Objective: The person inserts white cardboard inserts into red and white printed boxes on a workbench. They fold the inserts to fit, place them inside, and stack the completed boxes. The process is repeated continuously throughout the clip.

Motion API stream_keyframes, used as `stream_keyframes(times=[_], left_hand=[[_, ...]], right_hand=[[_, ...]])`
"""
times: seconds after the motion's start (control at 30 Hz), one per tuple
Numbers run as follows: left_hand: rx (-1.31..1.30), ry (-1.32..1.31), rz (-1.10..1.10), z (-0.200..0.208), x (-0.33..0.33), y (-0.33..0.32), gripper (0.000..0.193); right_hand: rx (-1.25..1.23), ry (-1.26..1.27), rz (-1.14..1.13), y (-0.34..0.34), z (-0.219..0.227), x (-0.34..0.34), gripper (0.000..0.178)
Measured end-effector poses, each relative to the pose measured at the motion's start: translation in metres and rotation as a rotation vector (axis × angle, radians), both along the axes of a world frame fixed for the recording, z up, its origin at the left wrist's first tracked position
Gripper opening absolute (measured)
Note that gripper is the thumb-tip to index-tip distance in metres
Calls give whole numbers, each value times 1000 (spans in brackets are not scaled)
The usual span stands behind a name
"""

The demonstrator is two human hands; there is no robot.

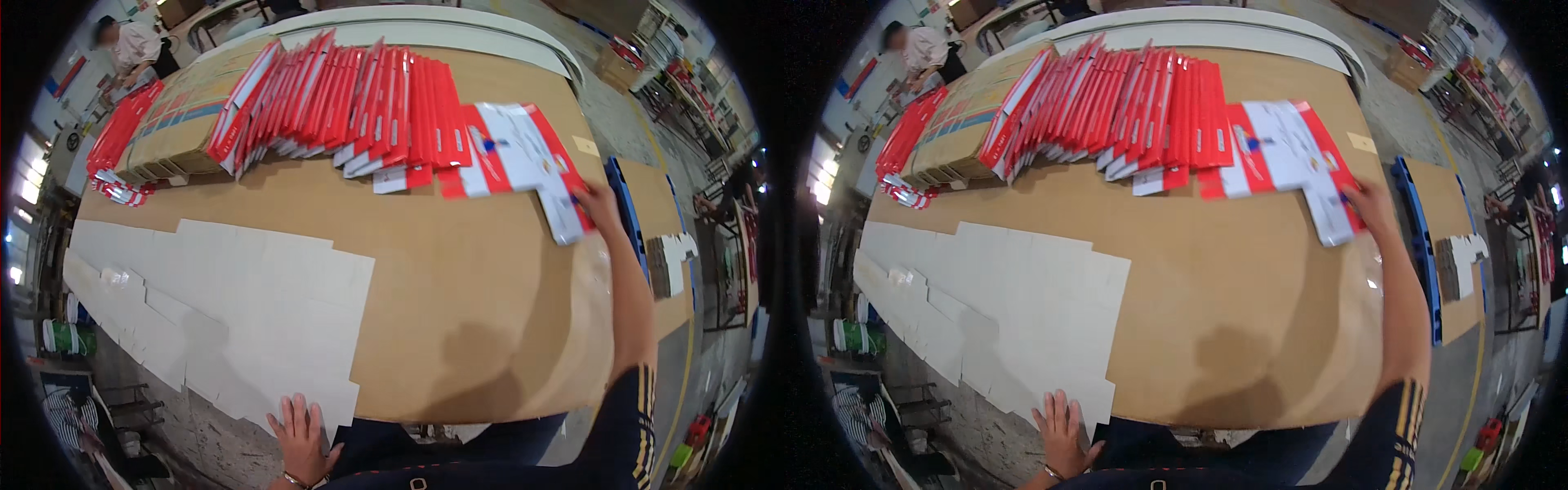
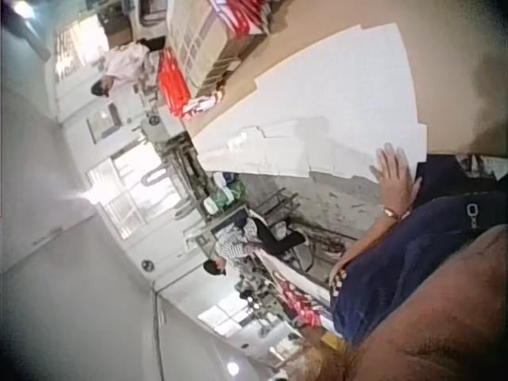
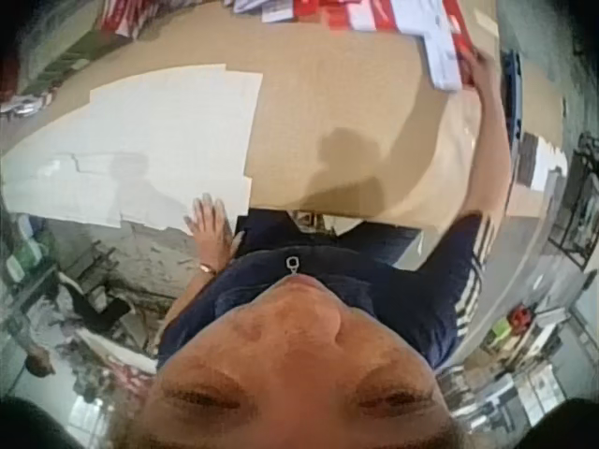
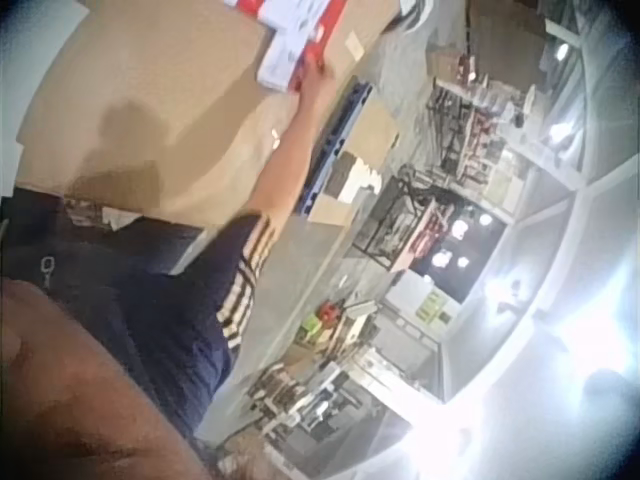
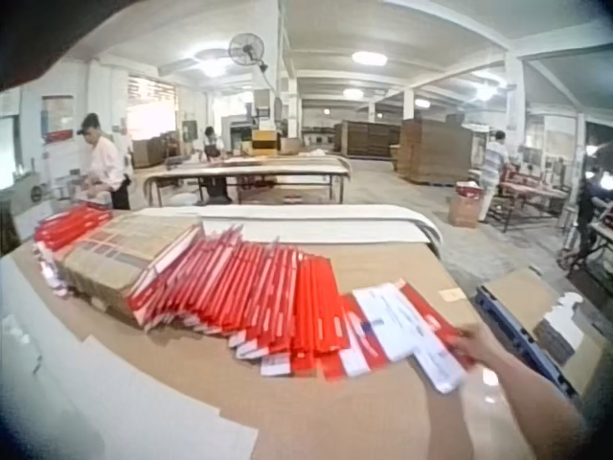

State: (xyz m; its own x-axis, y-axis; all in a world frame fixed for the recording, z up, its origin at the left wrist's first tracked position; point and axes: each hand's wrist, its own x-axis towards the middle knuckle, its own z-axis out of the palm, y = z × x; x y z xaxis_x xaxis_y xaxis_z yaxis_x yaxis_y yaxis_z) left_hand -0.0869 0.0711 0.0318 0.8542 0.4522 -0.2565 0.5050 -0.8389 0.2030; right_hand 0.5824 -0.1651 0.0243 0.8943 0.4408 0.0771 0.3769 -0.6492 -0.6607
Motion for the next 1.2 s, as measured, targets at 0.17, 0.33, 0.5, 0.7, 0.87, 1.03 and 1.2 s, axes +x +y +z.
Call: stream_keyframes(times=[0.17, 0.33, 0.5, 0.7, 0.87, 1.03, 1.2], left_hand=[[-25, -101, 23, 14, 10, -6, 84], [-163, -326, -11, 27, -36, 7, 67], [34, -735, -46, 89, 47, 9, 18], [10, -662, -131, 84, 20, -18, 45], [119, -361, -17, 64, 11, 17, 74], [69, -420, -300, 16, 46, 35, 54], [-341, -591, -468, 1, 113, -3, 29]], right_hand=[[238, -50, 85, 232, -61, 44, 38], [201, -354, 59, 247, -42, -50, 49], [324, -318, 1276, 161, 51, -341, 59], [300, -384, 1145, 102, 45, -433, 40], [360, -438, 610, 11, 43, -408, 14], [308, -233, 247, -95, 47, -419, 9], [215, -231, -88, -174, 24, -435, 12]])
